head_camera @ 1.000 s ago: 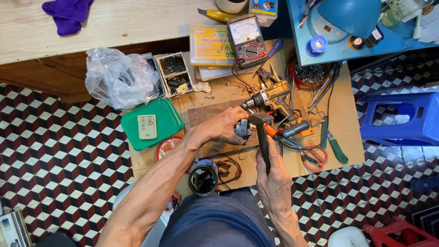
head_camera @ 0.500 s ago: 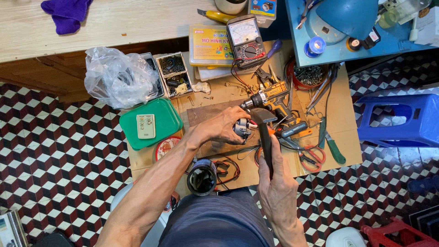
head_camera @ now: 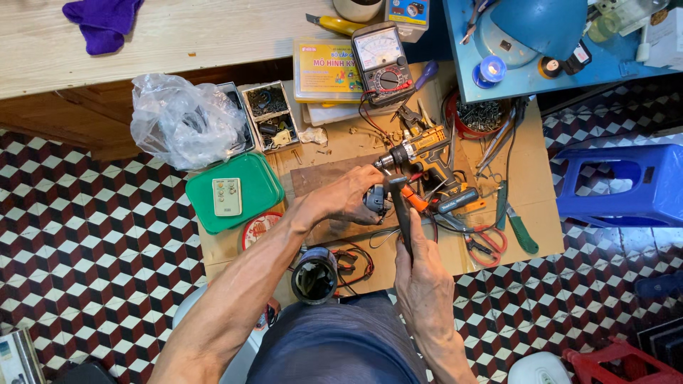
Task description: The person uses a hammer and pliers to adjust and remove parts of a small cylindrical electrical component on a cluttered workbench. They repeatedly tap the component with the hammer, then use pliers to pull out a metal piece, and continue manipulating the component with their hands.
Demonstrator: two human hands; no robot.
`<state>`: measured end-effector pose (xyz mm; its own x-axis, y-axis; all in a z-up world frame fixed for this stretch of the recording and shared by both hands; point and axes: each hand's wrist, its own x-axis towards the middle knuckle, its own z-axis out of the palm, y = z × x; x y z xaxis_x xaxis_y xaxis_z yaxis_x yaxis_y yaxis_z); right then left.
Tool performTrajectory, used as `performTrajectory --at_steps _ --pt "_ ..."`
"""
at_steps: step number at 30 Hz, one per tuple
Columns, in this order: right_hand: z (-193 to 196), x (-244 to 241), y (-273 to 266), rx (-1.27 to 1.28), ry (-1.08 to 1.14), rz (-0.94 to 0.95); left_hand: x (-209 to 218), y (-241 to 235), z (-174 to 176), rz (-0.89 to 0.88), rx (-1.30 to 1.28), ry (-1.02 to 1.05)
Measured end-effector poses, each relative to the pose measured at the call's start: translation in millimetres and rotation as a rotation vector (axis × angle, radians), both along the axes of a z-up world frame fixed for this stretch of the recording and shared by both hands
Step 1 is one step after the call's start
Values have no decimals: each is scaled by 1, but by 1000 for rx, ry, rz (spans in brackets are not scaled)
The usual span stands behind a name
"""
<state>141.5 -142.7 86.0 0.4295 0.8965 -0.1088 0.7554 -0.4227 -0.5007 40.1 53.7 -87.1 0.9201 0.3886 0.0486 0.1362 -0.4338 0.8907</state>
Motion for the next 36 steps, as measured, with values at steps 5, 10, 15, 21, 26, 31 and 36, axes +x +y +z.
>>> performTrajectory --at_steps 5,10,15,21,26,31,36 --pt "7 6 1 53 101 -48 2 0 -4 16 97 -88" --pt "11 9 3 -13 239 -124 2 -4 9 33 12 -104" --pt "12 5 4 104 205 -50 1 -8 23 87 -54 0" --pt "17 7 5 -55 265 -166 2 -8 29 88 -48 19" --pt "15 9 6 33 232 -90 3 -9 27 97 -58 33" --pt "14 9 5 130 184 -14 6 -10 26 109 -57 64" --pt "14 9 4 23 215 -102 9 -10 24 104 -24 76"
